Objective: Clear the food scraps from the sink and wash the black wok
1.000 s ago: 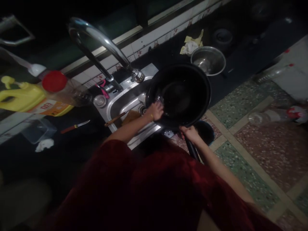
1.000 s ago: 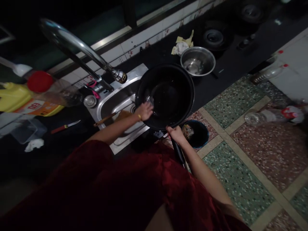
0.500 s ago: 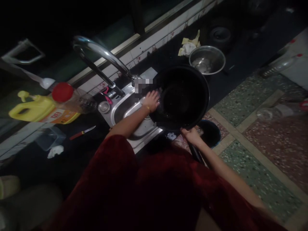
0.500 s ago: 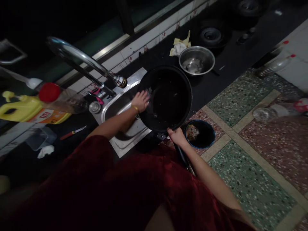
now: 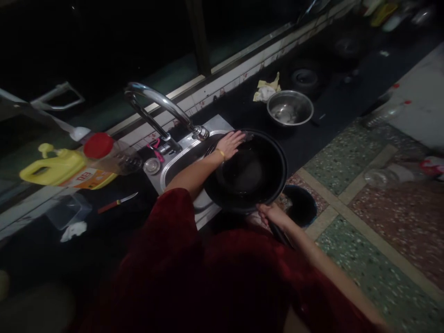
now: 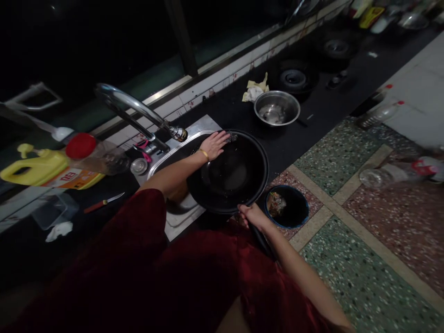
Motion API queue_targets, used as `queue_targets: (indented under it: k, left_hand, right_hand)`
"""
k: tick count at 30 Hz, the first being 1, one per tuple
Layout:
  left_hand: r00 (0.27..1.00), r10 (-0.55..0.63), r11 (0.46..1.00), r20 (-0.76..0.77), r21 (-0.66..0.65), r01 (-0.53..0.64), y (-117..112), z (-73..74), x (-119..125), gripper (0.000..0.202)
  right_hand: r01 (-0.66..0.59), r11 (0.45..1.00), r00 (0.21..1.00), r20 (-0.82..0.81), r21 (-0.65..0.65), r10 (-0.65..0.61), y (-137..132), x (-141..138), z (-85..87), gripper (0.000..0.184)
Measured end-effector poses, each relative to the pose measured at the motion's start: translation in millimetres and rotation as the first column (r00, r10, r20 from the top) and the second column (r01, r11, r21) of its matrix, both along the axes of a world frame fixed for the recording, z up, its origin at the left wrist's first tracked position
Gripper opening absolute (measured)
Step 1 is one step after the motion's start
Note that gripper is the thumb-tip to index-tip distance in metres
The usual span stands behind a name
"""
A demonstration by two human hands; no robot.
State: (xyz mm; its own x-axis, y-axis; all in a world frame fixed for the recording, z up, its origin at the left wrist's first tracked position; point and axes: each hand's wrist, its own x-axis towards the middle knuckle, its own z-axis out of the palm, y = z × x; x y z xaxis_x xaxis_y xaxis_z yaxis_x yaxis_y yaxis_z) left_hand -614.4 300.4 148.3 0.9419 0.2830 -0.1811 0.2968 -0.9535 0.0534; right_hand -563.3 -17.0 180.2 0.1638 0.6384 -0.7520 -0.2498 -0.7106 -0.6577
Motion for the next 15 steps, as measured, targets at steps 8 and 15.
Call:
queue_targets:
  k: [8,15]
  left_hand:
    - [0.896,0.147,0.989,-0.42,0.032,-0.147,-69.5,-16.5,-96.3,0.058]
    - [0.925,0.124,0.991,-0.358,0.097,-0.096,-39.8,-12.1,-5.1,0.064]
  right_hand:
    - [0.115,0.993,0.987,-0.107,-0.024,-0.117,-9.4,0.9,-24.2,0.04]
    - [0.101,0.994,0.981,-0.16,-0.047,-0.107,-10.1,0.6,-24.8,0.036]
